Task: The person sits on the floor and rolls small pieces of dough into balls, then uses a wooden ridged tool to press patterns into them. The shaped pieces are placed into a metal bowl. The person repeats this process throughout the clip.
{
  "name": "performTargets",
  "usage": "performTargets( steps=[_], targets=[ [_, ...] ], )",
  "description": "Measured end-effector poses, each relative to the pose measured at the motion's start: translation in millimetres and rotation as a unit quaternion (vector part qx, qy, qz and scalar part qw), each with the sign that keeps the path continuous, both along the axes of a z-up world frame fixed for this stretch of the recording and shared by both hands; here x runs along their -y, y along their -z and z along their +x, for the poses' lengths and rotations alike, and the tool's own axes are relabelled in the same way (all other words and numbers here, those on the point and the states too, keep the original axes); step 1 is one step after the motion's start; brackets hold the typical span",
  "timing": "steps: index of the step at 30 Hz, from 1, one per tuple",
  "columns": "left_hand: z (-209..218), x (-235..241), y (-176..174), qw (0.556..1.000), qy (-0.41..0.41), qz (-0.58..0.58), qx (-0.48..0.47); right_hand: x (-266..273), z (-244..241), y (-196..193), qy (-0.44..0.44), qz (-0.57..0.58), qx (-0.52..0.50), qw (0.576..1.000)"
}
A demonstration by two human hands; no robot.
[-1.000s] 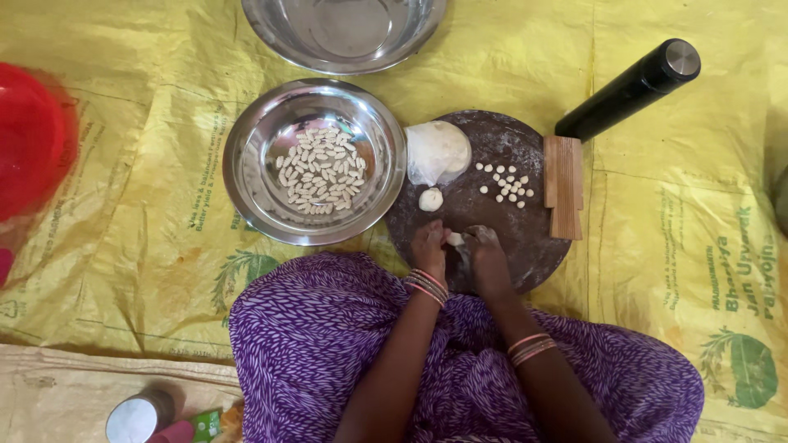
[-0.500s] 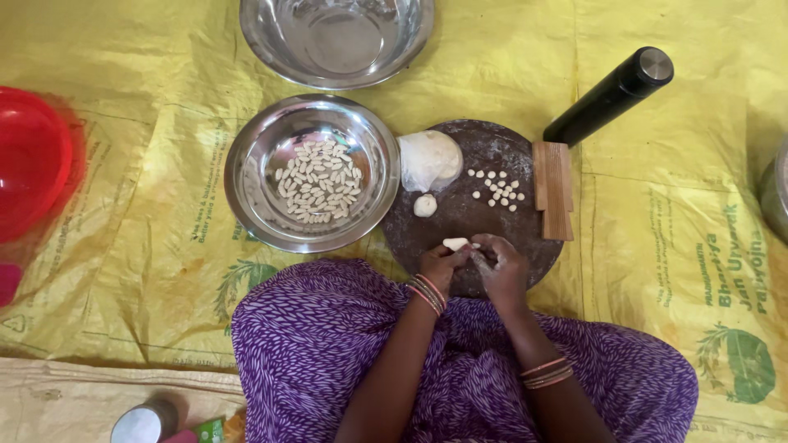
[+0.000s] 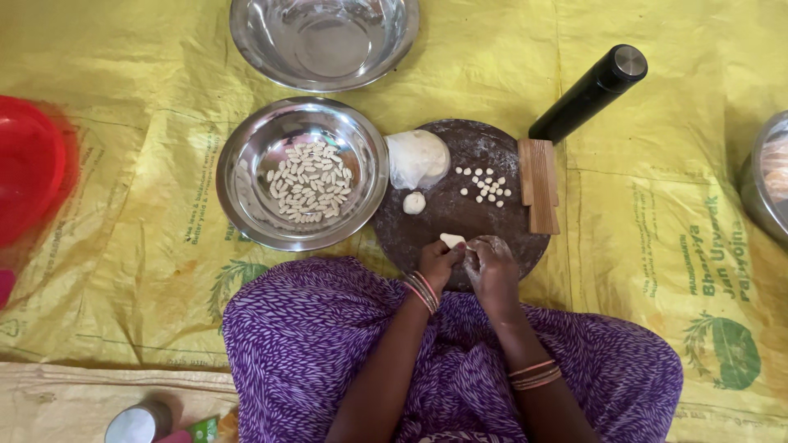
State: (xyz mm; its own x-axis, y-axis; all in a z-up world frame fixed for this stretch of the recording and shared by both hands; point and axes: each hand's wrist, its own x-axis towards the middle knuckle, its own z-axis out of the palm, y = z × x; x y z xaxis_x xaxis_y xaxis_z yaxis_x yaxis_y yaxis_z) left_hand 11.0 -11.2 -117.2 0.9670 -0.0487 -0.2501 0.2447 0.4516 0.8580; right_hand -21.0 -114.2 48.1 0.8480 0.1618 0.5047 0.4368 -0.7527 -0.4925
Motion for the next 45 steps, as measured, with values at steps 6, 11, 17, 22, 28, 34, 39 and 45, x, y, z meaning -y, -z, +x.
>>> performTargets(
  steps=[6,11,17,22,28,34,39,45],
  targets=[
    [3,7,27,0.950,-0.071,0.293,0.080,5,2,20,0.095,0.004,-0.352,0.931],
    [14,-12,52,0.937,-0.090,0.336,0.025,27,2,39,0.033,0.470,-0.481,0.740],
    [11,-1,44,0.992,-0.063,0.093,-0.062,46,11,38,0.027,0.627,-0.426,0.652],
    [3,-7,-9,0.989,-0.053,-0.123,-0.056,25,10,26,0.118,0.568,-0.411,0.703],
    [-15,-26,-86,0.893,0.084,-0.443,-0.011,-25,-25,6,-0.016,0.040,-0.036,0.998],
    [-19,-39,-124,0.926,0.106,-0.359,-0.049,-33,-64,-19,-0.045,-0.088,0.022,0.995],
    [-20,-35,-134,0.909,0.109,-0.401,-0.016,-13,-60,-10,-0.115,0.085,-0.073,0.987],
    [-21,-28,-112,0.861,0.158,-0.484,-0.024,-13,-1,10,-0.128,0.373,-0.138,0.909]
  ],
)
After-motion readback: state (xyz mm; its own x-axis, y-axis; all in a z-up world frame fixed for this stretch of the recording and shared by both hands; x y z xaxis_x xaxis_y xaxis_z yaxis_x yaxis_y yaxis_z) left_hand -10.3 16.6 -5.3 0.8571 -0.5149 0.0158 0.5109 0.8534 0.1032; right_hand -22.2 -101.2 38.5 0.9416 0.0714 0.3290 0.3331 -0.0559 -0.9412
